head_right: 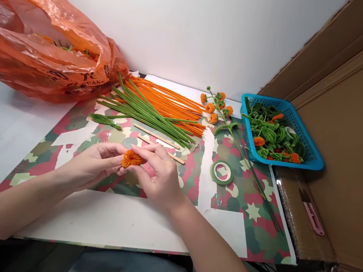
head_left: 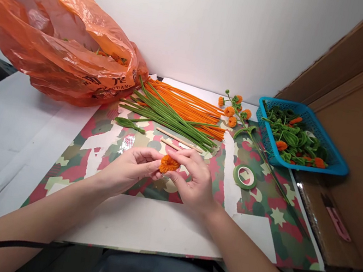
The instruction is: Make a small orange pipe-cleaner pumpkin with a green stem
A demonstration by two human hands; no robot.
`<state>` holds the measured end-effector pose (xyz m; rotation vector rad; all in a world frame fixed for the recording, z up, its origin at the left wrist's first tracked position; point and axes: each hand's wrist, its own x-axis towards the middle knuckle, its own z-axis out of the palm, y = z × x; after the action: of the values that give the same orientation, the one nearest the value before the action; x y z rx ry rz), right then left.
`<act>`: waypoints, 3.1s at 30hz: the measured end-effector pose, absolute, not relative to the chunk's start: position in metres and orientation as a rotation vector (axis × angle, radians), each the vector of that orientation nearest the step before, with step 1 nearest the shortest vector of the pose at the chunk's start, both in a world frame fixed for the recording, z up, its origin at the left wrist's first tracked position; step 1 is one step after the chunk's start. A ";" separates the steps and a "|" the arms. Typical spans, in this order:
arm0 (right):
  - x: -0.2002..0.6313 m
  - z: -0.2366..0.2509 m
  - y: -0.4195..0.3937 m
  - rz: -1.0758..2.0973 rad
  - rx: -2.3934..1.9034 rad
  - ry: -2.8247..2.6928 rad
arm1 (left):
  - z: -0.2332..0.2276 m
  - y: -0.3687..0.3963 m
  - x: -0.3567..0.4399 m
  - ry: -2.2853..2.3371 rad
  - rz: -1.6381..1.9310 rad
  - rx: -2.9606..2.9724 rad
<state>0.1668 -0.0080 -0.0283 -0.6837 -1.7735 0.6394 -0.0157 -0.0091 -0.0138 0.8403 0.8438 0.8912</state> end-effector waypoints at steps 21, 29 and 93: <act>0.166 -0.023 -0.004 0.350 -0.780 -1.850 | -0.004 -0.018 -0.008 0.961 0.994 1.019; 0.167 -0.027 -0.005 0.294 -0.782 -1.971 | -0.005 -0.018 -0.012 0.992 0.939 1.079; 0.150 -0.026 -0.016 1.323 -1.011 -1.164 | -0.010 -0.023 -0.009 1.256 1.321 1.520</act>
<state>0.1503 -0.0163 -0.0261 -1.0112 -1.1636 1.3234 -0.0092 -0.0229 -0.0103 1.5195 1.2560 1.3211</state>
